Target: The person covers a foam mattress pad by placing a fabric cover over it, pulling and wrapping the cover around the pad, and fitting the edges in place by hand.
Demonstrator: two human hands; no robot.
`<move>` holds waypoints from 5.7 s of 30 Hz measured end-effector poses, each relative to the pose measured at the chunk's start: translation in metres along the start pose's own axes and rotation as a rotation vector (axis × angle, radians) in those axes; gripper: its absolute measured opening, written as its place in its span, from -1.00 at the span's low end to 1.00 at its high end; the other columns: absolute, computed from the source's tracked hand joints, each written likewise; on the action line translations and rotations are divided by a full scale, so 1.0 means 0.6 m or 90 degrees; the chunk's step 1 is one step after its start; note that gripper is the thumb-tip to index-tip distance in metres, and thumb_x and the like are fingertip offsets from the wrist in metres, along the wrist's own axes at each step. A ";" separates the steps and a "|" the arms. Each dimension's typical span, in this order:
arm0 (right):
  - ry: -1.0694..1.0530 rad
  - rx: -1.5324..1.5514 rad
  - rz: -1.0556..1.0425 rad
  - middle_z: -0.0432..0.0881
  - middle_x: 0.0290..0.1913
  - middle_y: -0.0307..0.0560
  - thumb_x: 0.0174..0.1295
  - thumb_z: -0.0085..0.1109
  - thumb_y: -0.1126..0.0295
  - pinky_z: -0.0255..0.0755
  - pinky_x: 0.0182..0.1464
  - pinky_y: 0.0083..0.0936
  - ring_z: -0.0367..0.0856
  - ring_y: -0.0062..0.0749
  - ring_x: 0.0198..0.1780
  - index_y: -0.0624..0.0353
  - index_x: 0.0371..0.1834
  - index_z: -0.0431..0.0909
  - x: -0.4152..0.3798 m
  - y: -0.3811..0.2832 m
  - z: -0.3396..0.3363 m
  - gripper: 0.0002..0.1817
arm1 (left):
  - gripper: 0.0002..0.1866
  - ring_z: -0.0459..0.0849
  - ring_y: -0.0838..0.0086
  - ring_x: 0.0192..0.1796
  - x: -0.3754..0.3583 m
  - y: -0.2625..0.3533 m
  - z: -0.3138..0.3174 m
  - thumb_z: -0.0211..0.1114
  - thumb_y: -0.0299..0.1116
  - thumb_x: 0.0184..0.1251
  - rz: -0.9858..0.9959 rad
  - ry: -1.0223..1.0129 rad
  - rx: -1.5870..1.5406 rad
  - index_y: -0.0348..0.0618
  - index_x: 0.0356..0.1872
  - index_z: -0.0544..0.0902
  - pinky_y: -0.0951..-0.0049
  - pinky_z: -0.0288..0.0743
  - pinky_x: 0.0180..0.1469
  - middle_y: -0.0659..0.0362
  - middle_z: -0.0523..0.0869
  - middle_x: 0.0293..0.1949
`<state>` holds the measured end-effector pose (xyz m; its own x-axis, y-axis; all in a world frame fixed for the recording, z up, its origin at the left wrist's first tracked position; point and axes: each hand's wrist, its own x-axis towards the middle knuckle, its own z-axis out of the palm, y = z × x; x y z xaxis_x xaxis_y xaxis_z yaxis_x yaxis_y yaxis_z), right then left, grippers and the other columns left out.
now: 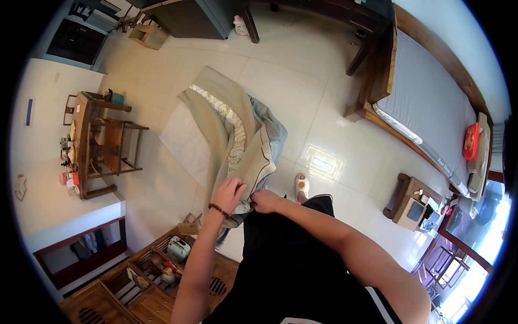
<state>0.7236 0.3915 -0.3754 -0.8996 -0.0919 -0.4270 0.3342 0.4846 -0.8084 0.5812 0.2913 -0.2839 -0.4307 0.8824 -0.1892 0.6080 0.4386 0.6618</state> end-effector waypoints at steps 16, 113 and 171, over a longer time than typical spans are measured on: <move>-0.056 -0.091 -0.016 0.71 -0.32 0.22 0.12 0.13 0.31 0.56 -0.05 -0.03 0.69 0.15 -0.16 0.22 -0.31 0.70 -0.043 0.020 0.013 -0.77 | -0.81 0.54 -0.13 -0.29 -0.062 -0.037 0.012 0.17 -0.40 0.44 0.029 -0.044 -0.063 -0.30 -0.35 0.45 0.03 0.40 -0.26 -0.13 0.54 -0.39; 0.017 0.163 0.402 0.67 0.05 0.29 0.14 0.22 -0.29 0.64 -0.01 -0.21 0.72 -0.05 0.00 0.55 0.05 0.61 -0.062 0.089 -0.281 -0.10 | -0.22 0.35 -0.09 0.42 0.069 -0.043 0.301 -0.20 0.25 0.52 -0.280 -0.175 -0.217 -0.25 0.41 0.37 0.17 0.17 0.48 -0.24 0.43 0.36; 0.160 0.265 0.339 0.74 -0.13 0.07 0.14 0.38 0.41 0.65 -0.11 -0.30 0.75 -0.21 -0.22 0.45 0.08 0.59 -0.187 0.102 -0.311 -0.54 | -0.31 0.67 0.14 0.11 -0.862 -0.187 0.428 0.20 0.14 0.34 -1.048 1.004 -1.090 -0.21 0.29 0.52 0.01 0.59 0.14 0.08 0.67 0.17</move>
<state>0.7926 0.5939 -0.3014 -0.6059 0.2923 -0.7399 0.7795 0.0321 -0.6256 0.9071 -0.1708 -0.4464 -0.0399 -0.4915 -0.8699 -0.5410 -0.7213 0.4324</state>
